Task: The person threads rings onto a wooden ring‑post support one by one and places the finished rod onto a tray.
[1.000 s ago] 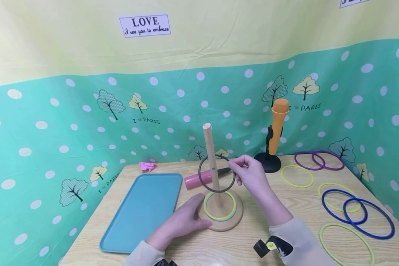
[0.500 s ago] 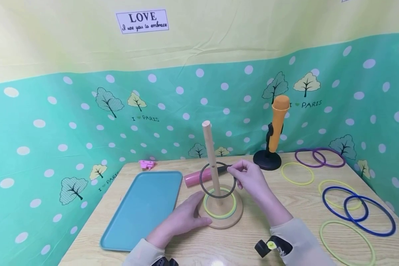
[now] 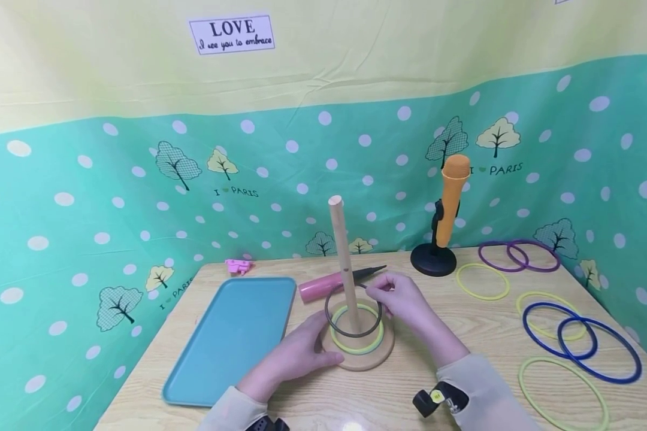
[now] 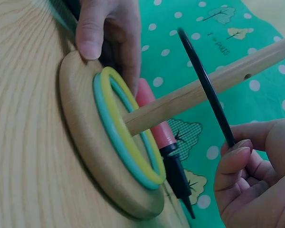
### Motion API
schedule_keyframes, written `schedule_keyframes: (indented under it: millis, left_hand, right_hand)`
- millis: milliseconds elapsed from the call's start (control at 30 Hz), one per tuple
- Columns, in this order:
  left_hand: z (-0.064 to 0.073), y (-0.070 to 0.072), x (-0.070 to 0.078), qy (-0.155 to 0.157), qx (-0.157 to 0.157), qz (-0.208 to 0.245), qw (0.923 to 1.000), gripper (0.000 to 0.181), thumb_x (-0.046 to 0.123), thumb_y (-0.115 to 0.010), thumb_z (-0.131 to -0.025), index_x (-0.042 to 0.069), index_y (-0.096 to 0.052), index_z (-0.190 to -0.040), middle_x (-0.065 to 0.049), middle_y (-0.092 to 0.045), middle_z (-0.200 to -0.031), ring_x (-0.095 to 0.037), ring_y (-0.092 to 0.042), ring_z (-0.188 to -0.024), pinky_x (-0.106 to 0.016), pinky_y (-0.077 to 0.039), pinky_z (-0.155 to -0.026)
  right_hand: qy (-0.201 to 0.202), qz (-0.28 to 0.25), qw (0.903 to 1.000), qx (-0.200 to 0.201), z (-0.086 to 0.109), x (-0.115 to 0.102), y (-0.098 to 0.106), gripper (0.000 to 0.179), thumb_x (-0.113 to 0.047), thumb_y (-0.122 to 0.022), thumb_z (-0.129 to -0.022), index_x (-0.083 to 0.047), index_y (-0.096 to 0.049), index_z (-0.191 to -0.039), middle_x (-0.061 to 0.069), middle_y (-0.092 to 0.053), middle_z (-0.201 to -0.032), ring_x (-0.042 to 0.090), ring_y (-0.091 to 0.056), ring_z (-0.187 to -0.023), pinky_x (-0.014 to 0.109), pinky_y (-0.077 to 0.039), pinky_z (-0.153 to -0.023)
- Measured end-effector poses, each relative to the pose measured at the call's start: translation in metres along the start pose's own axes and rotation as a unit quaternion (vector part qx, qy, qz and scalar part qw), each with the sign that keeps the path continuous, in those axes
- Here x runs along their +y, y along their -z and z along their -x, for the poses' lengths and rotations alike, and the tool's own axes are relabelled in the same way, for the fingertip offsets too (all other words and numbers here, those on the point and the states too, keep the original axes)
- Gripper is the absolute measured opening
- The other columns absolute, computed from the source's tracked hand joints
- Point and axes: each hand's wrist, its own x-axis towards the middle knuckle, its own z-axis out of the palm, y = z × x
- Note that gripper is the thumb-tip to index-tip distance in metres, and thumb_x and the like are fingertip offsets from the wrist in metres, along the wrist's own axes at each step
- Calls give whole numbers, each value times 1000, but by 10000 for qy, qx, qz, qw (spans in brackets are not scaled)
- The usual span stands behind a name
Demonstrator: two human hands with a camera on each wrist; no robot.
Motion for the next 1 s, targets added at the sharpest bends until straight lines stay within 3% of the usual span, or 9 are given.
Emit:
schedule_keyframes:
  millis: [367, 1000]
  left_hand:
    - [0, -1, -1, 26, -34, 31, 10000, 104, 52, -88, -94, 0, -39, -169, -24, -39, -172, -37, -40, -159, -55, -36, -129]
    - [1, -1, -1, 20, 10, -12, 10000, 104, 51, -88, -94, -3, -39, -168, -24, -41, -172, -39, -42, -158, -55, -38, -128]
  right_hand:
    - [-198, 209, 9993, -231, 0, 12, -7, 13, -11, -76, -104, 0, -71, -102, 7, -58, -86, 16, -53, -60, 25, -46, -51]
    - [-260, 191, 9991, -287, -3, 30, -13, 14, -10, -76, -103, 2, -71, -101, 2, -54, -69, 14, -51, -55, 24, -45, -49]
